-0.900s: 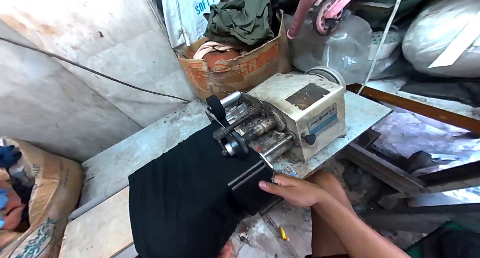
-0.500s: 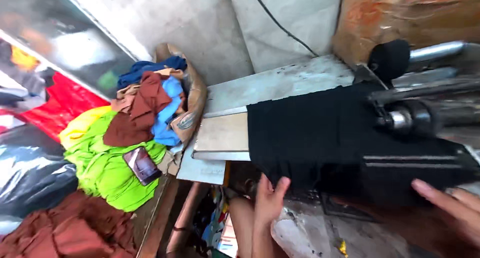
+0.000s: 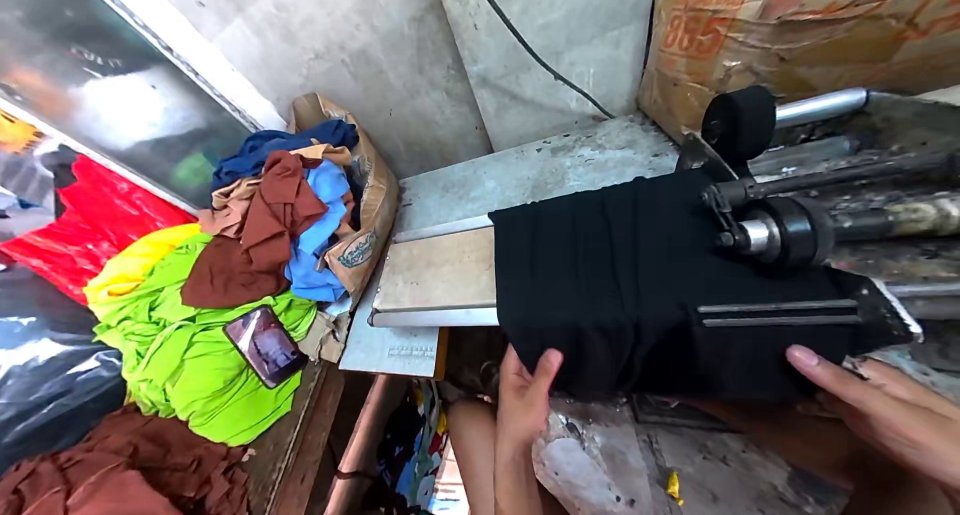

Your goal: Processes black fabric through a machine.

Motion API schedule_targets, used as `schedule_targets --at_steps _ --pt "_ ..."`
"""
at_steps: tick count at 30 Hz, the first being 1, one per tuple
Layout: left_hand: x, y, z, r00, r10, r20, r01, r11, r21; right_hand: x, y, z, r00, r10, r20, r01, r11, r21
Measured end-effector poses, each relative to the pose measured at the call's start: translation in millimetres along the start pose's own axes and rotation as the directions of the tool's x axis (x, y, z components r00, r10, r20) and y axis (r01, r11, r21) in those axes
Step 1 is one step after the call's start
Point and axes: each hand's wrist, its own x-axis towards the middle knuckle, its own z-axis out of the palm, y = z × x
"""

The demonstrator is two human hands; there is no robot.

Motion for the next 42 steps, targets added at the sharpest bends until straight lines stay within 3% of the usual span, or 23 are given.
schedule_targets --at_steps 2,5,6,9,11,13,17,20,22,24,26,28,30,32,34,36,37,39,41,42 --pt "-2.5 2.7 1.7 0.997 -0.009 0.073 0.009 1.000 -0.004 1.1 3.0 -0.4 1.000 -0.021 0.001 0.021 1.000 0.014" --pt "-0.7 3.2 -8.3 0.987 0.082 0.135 -0.048 0.970 -0.239 1.9 7.9 -1.9 0.998 -0.060 0.004 0.060 0.998 0.020" --pt "0.7 3.3 -8.5 0.992 0.074 0.101 -0.050 0.973 -0.226 1.4 8.5 -1.9 0.998 -0.065 -0.002 0.065 0.998 0.017" --pt "1.2 4.2 0.5 0.998 -0.022 0.060 0.017 0.997 0.073 1.5 9.0 -2.3 0.998 -0.056 -0.011 0.056 0.998 0.009" --pt "-1.1 1.7 -0.9 0.992 -0.005 0.128 0.006 1.000 -0.009 1.9 9.6 -1.5 0.998 -0.065 -0.010 0.065 0.998 -0.006" --pt "1.7 -2.7 -6.0 0.994 0.048 0.103 -0.033 0.989 -0.145 2.6 11.2 -2.0 0.997 -0.074 -0.013 0.074 0.997 -0.016" --pt "0.3 -2.7 -1.4 0.996 -0.040 0.080 0.034 0.997 0.072 2.2 11.6 -3.5 0.998 -0.057 -0.017 0.057 0.998 -0.020" --pt "-3.3 -1.2 -12.2 0.965 0.046 0.257 0.000 0.985 -0.174 3.3 11.2 -2.8 0.996 -0.089 0.001 0.089 0.996 0.000" --pt "-0.6 0.6 -13.6 0.977 0.076 0.201 -0.018 0.961 -0.276 3.9 11.3 -2.3 0.995 -0.099 -0.004 0.099 0.995 0.005" --pt "0.0 2.6 -6.4 0.997 -0.002 0.071 0.011 0.993 -0.117 3.1 10.2 -0.4 0.996 -0.085 -0.021 0.085 0.996 0.006" --pt "0.5 5.4 -1.7 0.994 -0.047 0.097 0.044 0.999 0.031 3.5 9.6 -0.6 0.997 -0.076 -0.025 0.076 0.997 0.002" --pt "1.0 2.6 -7.2 0.984 0.024 0.175 -0.005 0.994 -0.108 2.9 9.8 -1.4 0.996 -0.083 -0.014 0.083 0.997 0.002" --pt "4.8 0.8 -11.9 0.991 0.067 0.116 -0.042 0.979 -0.202 3.4 11.1 -1.2 0.996 -0.088 -0.002 0.088 0.996 0.010" --pt "7.0 1.4 -9.6 0.998 0.034 0.051 -0.032 0.998 -0.045 3.4 11.8 -1.5 0.996 -0.090 -0.002 0.090 0.996 0.010" --pt "5.3 3.5 -6.3 0.994 0.015 0.105 -0.018 0.999 0.030 3.5 12.2 -2.7 0.996 -0.085 -0.007 0.085 0.996 0.001" --pt "4.9 4.5 -8.1 0.981 0.069 0.183 -0.041 0.987 -0.157 3.4 11.7 -3.8 0.997 -0.079 -0.005 0.079 0.997 -0.005" --pt "5.9 4.8 -8.1 0.984 0.084 0.158 -0.049 0.976 -0.212 3.5 11.6 -4.0 0.997 -0.082 -0.002 0.082 0.997 -0.005" --pt "7.9 3.7 -3.9 0.997 0.049 0.059 -0.041 0.991 -0.131 2.9 10.7 -4.1 0.996 -0.091 0.001 0.091 0.996 -0.003" --pt "7.6 4.9 2.2 0.997 -0.013 0.074 0.010 0.999 0.047 3.5 10.1 -4.4 0.995 -0.097 -0.006 0.097 0.995 0.002" --pt "6.1 5.6 2.4 0.992 -0.018 0.126 0.014 0.999 0.033 3.9 9.5 -4.1 0.995 -0.095 -0.009 0.095 0.995 -0.001"
